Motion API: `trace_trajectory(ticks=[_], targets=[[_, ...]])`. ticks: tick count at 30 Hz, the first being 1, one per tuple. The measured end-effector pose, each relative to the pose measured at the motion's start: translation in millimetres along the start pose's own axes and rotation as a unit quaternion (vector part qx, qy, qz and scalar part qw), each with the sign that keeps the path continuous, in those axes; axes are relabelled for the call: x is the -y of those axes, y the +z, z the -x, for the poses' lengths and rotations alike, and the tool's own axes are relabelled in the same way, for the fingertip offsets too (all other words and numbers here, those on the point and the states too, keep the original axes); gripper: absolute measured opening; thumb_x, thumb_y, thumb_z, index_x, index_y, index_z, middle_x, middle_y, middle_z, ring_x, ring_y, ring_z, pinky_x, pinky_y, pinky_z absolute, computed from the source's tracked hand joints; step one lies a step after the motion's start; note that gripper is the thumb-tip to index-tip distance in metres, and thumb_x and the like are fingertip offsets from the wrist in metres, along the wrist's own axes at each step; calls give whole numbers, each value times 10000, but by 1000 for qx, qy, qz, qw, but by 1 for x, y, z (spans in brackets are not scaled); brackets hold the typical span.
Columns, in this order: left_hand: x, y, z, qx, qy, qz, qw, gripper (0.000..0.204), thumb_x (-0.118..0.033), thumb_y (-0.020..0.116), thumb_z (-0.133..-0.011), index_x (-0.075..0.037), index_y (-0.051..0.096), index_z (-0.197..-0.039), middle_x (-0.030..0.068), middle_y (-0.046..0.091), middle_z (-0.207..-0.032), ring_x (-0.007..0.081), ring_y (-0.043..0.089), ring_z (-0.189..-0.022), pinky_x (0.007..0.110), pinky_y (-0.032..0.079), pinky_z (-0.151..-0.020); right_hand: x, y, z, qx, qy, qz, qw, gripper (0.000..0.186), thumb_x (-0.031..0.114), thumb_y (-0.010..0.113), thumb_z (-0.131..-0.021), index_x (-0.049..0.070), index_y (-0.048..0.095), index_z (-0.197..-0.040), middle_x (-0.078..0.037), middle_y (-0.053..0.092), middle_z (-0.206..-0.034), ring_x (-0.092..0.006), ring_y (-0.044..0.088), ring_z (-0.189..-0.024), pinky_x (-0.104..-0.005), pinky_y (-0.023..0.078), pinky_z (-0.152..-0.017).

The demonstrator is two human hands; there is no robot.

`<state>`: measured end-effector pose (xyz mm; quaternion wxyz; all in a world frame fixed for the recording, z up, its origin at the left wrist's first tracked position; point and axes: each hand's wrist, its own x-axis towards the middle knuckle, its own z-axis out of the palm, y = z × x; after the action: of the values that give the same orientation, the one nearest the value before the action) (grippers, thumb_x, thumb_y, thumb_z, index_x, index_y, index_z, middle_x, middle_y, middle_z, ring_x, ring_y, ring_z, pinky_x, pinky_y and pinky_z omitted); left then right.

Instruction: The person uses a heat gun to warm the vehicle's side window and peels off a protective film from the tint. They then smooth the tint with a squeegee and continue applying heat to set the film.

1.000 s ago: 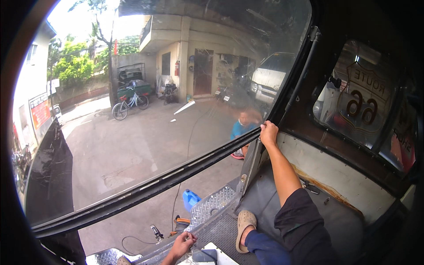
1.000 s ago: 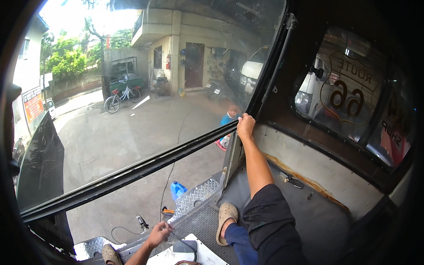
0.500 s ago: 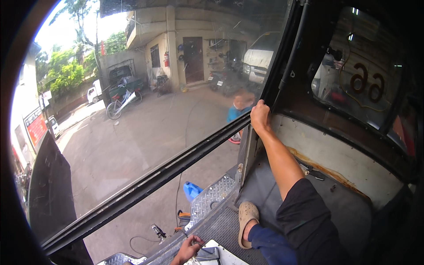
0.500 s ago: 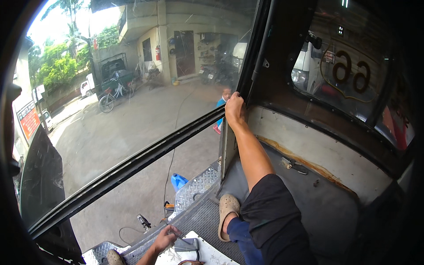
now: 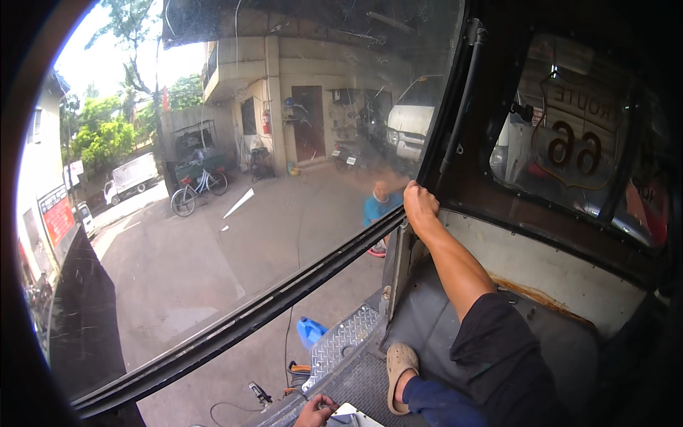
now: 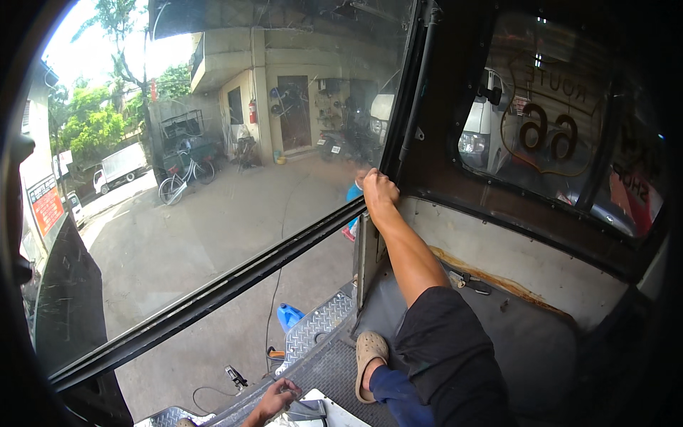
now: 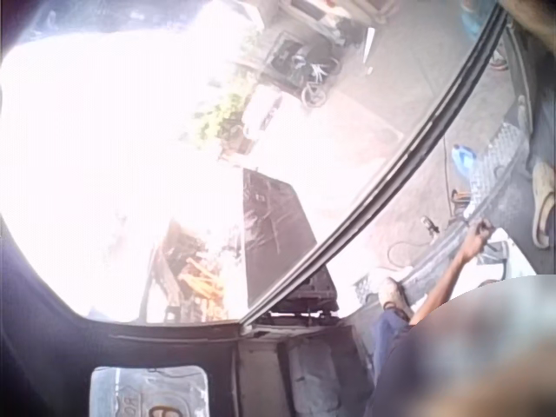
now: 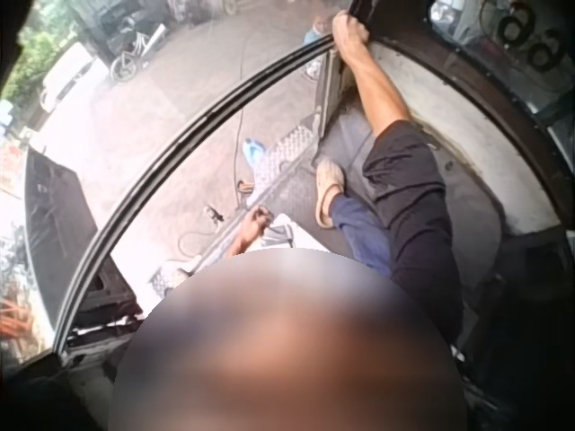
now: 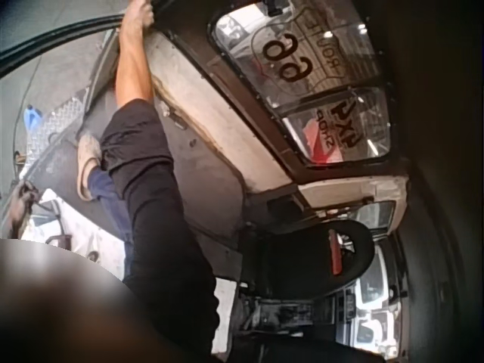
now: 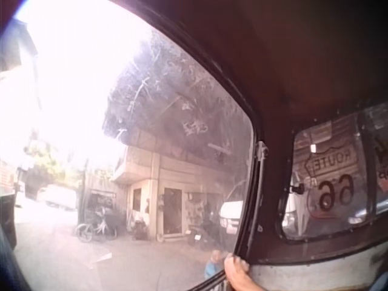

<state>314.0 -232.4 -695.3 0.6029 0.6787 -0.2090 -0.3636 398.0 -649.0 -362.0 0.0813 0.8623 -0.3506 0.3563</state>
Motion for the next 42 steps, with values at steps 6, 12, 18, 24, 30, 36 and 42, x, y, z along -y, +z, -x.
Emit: trace_trajectory(ticks=[6,12,18,24,30,36,42], targets=[[-7,1,5,1,-32,35,999,185,-30,545,-768,-21,501,-947,92,620,-994,122,527,-700,258,445,-568,-4,-9,4,-35,-99,114,988,155,130,521,-832,43,614,-921,-124,684,-822,-264,686,-742,-371,559,-557],[0,2,4,9,-5,25,1000,150,-21,544,-775,-19,521,-923,82,619,-963,113,524,-668,253,443,-561,-3,-28,19,16,-125,187,974,82,120,566,-787,84,637,-805,-91,684,-745,-235,688,-703,-323,551,-535],[11,4,7,24,7,38,999,98,-19,546,-794,-18,549,-892,68,620,-906,97,526,-646,240,438,-546,-53,-50,63,38,-152,231,960,88,115,585,-765,87,666,-784,-89,687,-762,-226,688,-703,-339,550,-547],[1,14,20,48,38,54,997,128,-42,523,-833,18,573,-935,90,631,-909,114,535,-588,257,449,-514,-101,-79,150,307,-213,66,925,224,201,586,-731,35,677,-852,-172,666,-848,-343,648,-818,-415,522,-725],[-10,50,37,8,0,213,977,319,-334,533,-915,-21,533,-853,46,532,-644,126,418,-430,280,351,-395,-93,-96,308,600,-274,-362,659,222,231,623,-852,28,594,-766,-2,573,-633,-82,530,-618,-262,422,-564],[-10,91,27,-214,69,553,802,556,-606,440,-867,-111,500,-1113,18,434,-685,152,418,-525,316,379,-484,-4,-68,433,248,-291,-536,753,184,174,601,-833,-2,572,-787,-126,548,-849,-267,564,-764,-353,455,-695],[-4,138,45,-118,230,483,837,644,-455,416,-935,14,319,-1366,138,388,-1369,251,397,-1245,358,317,-1039,51,-21,475,146,159,-608,764,137,75,547,-801,-19,519,-896,-187,580,-1020,-297,597,-898,-381,468,-797]])
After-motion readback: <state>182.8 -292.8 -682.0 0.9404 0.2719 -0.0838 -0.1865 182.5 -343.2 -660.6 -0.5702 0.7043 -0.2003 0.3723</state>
